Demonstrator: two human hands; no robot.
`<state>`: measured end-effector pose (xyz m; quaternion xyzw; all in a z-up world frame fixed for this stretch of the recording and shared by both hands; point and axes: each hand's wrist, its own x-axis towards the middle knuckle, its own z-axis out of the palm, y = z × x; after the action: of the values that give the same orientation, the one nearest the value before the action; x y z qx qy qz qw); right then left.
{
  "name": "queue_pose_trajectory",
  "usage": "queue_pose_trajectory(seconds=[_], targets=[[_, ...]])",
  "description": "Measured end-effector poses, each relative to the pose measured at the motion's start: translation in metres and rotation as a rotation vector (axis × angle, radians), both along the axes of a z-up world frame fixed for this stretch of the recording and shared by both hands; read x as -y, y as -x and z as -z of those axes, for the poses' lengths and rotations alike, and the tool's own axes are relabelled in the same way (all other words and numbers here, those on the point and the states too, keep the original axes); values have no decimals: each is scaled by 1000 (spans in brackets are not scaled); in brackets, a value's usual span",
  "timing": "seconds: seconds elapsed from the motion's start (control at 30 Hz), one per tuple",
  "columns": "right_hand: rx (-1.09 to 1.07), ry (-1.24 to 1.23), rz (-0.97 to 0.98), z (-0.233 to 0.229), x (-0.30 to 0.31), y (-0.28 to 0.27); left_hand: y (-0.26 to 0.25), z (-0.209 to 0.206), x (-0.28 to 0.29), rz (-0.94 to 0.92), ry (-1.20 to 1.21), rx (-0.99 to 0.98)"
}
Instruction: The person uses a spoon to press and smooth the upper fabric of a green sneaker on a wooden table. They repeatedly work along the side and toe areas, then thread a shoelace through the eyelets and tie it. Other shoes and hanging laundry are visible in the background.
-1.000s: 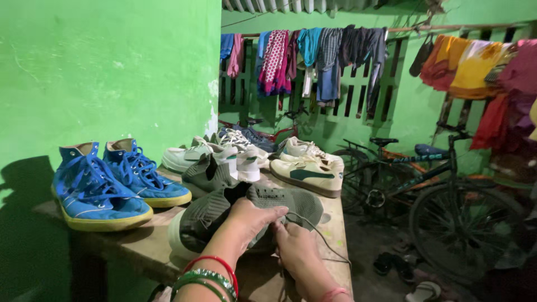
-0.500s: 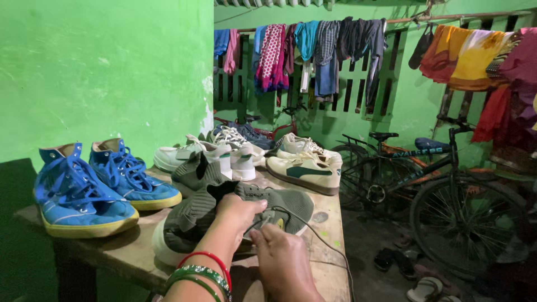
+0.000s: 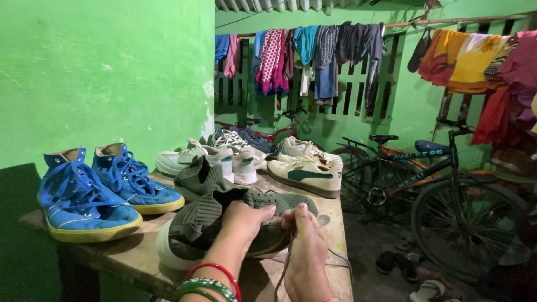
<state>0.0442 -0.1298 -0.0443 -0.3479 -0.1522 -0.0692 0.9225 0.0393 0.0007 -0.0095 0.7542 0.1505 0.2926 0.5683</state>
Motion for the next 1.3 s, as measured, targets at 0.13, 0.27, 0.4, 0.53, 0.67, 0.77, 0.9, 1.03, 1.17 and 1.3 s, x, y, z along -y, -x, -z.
queue_pose_trajectory(seconds=[0.13, 0.27, 0.4, 0.53, 0.67, 0.77, 0.9, 1.03, 1.17, 1.3], targets=[[176, 362, 116, 15, -3, 16, -8, -4, -4, -228, -69, -88], [382, 741, 191, 33, 30, 45, -16, -6, -12, -269, -63, -155], [427, 1066, 300, -3, 103, 60, -18, -7, -4, -270, -56, -154], [414, 1509, 378, -52, 128, 83, -15, -10, -7, -290, -41, -152], [287, 1949, 392, -96, 132, 109, -16, -7, -2, -247, -75, -178], [166, 2169, 374, -123, 126, 116, -16, -1, -5, -223, -118, -112], [67, 2251, 433, -135, 122, 99, -26, 11, -12, -112, -56, -56], [586, 1621, 723, -107, 95, 56, -45, 13, -25, -168, -253, -8], [355, 1729, 371, -61, 51, 14, -40, 16, -19, -158, -327, 46], [342, 1638, 494, -21, 25, -6, -21, 13, -11, -48, -106, 84]])
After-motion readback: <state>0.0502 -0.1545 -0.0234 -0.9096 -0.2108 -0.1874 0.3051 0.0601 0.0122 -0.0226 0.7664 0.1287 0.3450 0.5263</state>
